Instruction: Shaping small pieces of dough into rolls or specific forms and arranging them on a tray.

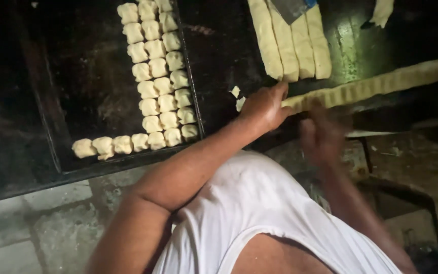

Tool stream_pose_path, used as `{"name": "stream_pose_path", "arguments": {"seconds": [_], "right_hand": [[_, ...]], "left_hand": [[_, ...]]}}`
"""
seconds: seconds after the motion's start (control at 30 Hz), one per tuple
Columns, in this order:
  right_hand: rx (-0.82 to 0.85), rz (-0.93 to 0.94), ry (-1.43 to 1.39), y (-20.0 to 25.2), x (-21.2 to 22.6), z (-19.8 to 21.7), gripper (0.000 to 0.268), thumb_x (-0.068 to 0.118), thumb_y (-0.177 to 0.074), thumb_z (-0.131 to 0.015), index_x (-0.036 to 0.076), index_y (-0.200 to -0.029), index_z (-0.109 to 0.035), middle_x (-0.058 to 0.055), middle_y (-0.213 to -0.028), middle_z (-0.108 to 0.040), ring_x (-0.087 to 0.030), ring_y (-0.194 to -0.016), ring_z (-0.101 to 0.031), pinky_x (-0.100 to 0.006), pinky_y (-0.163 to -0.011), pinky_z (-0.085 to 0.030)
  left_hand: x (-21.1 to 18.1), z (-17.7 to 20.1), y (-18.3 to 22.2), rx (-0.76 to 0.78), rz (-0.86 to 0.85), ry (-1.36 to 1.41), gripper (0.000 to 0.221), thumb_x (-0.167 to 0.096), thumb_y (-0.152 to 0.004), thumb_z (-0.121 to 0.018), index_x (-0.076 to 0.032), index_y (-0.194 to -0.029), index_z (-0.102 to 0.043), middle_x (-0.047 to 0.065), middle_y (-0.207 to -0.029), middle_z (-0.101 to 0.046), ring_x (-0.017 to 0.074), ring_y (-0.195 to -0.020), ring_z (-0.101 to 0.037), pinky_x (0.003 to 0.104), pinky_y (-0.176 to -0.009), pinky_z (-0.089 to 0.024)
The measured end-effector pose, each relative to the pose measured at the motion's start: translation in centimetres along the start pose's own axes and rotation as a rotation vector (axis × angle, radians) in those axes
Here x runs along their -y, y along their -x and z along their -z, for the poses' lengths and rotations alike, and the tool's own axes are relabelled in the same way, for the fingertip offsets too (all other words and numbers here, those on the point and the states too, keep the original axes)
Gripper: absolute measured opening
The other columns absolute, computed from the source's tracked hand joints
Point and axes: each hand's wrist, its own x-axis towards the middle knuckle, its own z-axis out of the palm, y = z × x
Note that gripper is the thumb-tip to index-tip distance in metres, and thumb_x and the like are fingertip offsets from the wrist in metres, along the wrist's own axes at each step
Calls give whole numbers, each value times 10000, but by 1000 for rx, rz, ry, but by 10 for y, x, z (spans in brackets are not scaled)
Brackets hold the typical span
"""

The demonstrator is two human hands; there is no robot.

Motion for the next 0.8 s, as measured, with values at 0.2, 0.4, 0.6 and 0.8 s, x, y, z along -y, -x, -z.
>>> {"name": "stream_pose_path", "arguments": {"seconds": [0.2,0.4,0.6,0.8], "right_hand": [[127,-102,-108,2,53,-10,380,278,-1030,-550,87,-1340,-657,-152,-1567,-551,-364,-1335,-582,-526,-1126,-437],[180,51,-102,8,66,-28,406,288,-1058,-559,55,-1384,-626,-173,-1539,-551,-355,-1470,-489,-555,-1165,-406],[282,223,168,13,79,-40,442,266,-1029,-624,108,-1441,-611,-117,-1553,-560,-307,-1515,-488,-618,-1343,-158],[412,191,143,-15,97,-29,512,294,-908,-696,98,-1380,-659,-210,-1325,-679,-392,-1191,-648,-566,-1058,-437]], "left_hand": [[19,5,21,-40,-69,-265,283,-247,-864,-741,-117,-1091,-633,155,-1043,-697,406,-886,-715,530,-746,-571],[24,31,38,-33,-56,-440,160,-197,-875,-716,-92,-989,-678,201,-1264,-579,366,-889,-726,451,-707,-616],[9,88,69,-209,-88,-340,183,-143,-830,-726,-94,-1001,-685,136,-1142,-601,356,-912,-695,438,-697,-604],[12,115,114,-497,-223,-54,204,-121,-920,-726,-79,-1110,-666,95,-1055,-591,298,-957,-667,409,-792,-576]]}}
